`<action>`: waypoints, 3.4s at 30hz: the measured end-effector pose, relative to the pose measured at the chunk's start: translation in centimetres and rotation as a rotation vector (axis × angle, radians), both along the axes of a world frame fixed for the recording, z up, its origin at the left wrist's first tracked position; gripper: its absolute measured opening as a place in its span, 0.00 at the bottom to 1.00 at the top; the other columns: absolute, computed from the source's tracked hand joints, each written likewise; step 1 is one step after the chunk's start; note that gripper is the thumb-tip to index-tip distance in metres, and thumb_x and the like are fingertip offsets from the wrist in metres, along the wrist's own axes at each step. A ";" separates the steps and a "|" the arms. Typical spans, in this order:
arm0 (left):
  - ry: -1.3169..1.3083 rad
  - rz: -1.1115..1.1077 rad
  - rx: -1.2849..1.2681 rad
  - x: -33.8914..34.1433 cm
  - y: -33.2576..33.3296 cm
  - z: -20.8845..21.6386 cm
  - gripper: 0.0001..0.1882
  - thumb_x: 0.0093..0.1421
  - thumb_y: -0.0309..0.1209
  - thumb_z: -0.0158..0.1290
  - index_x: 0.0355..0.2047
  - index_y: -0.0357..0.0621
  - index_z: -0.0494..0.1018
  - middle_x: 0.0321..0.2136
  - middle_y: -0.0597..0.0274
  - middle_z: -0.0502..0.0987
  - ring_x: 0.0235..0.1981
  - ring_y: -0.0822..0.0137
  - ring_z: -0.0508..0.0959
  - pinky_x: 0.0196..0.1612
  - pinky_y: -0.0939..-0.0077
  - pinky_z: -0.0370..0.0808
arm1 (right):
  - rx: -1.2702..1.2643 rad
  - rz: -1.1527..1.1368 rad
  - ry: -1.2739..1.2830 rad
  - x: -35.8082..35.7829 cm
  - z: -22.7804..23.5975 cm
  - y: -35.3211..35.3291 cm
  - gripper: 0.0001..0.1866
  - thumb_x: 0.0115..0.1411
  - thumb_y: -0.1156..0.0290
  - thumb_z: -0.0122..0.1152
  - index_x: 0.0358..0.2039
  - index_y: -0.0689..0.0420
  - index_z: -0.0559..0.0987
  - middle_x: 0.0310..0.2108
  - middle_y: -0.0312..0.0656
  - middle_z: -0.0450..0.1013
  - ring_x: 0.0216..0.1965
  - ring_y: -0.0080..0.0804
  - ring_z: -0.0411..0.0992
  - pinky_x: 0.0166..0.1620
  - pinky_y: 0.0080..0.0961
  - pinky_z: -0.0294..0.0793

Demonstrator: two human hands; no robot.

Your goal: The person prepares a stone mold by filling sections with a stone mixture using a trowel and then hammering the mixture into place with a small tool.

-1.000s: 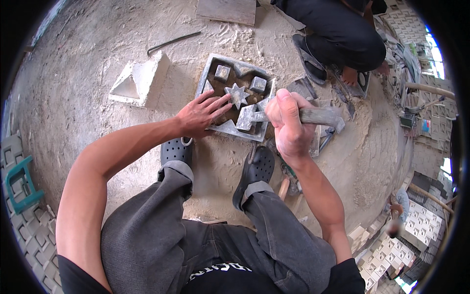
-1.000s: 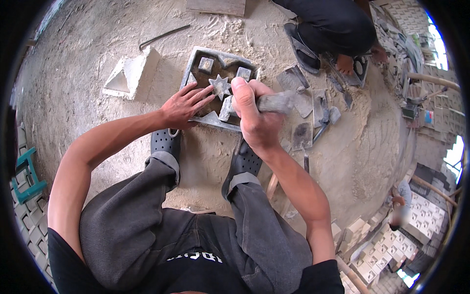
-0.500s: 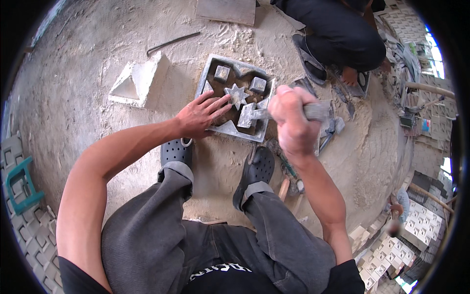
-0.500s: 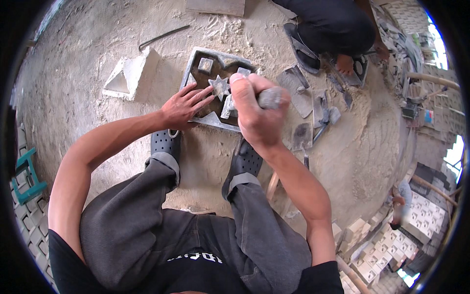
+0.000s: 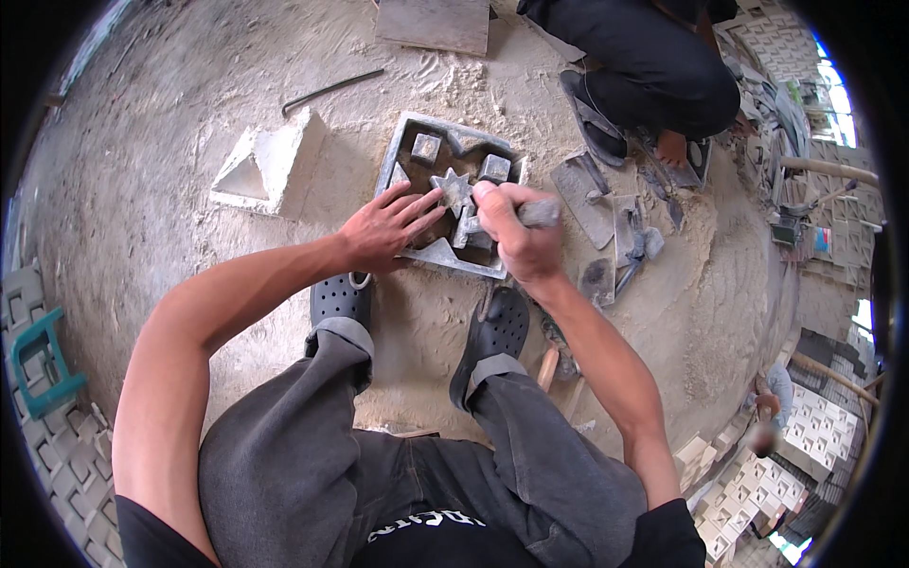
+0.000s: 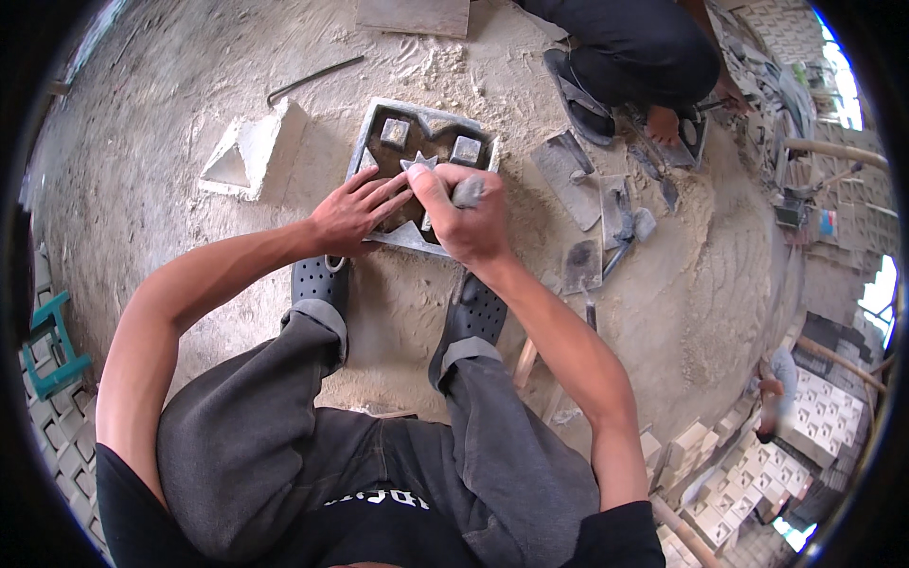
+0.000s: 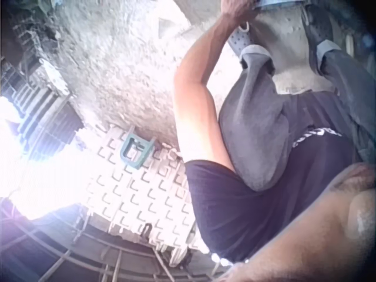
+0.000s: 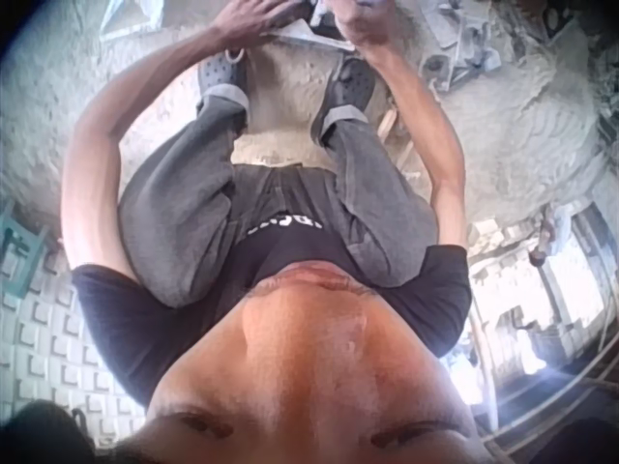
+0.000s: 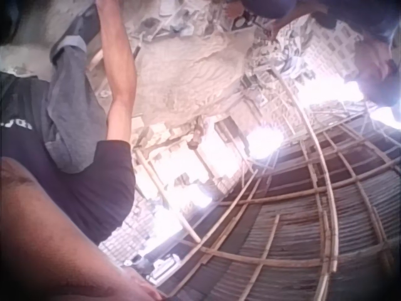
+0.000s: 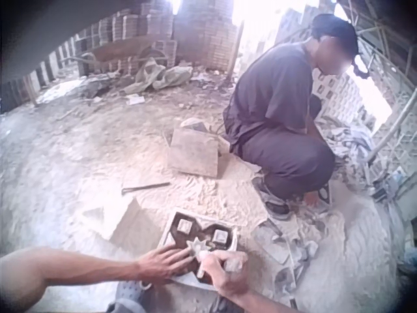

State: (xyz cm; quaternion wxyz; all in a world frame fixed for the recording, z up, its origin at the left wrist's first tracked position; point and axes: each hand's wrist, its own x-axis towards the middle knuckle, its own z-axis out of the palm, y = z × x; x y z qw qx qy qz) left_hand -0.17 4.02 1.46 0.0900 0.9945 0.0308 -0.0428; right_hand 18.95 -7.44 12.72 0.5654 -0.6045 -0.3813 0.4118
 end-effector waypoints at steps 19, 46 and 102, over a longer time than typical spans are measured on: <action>0.028 0.020 -0.072 -0.2 0.4 0.0 0.57 0.47 0.49 0.67 0.71 0.41 0.52 0.72 0.48 0.52 0.70 0.58 0.59 0.74 0.54 0.48 | 0.146 -0.060 -0.138 -0.7 3.5 0.8 0.25 0.64 0.68 0.59 0.11 0.60 0.66 0.10 0.31 0.56 0.16 0.13 0.54 0.20 0.26 0.51; 0.007 0.079 -0.083 -0.7 0.0 0.4 0.63 0.52 0.64 0.59 0.72 0.32 0.45 0.74 0.48 0.46 0.75 0.53 0.45 0.76 0.57 0.41 | 0.373 -0.039 -0.067 -1.2 6.8 0.3 0.22 0.62 0.76 0.57 0.10 0.59 0.66 0.10 0.26 0.60 0.16 0.11 0.57 0.18 0.19 0.52; -0.058 0.757 -0.256 -3.6 -7.0 -1.0 0.67 0.53 0.62 0.61 0.71 0.24 0.38 0.72 0.33 0.40 0.74 0.41 0.43 0.73 0.46 0.43 | 0.275 0.189 0.043 1.3 8.4 -2.3 0.21 0.61 0.70 0.54 0.14 0.60 0.61 0.12 0.34 0.53 0.16 0.21 0.50 0.20 0.29 0.49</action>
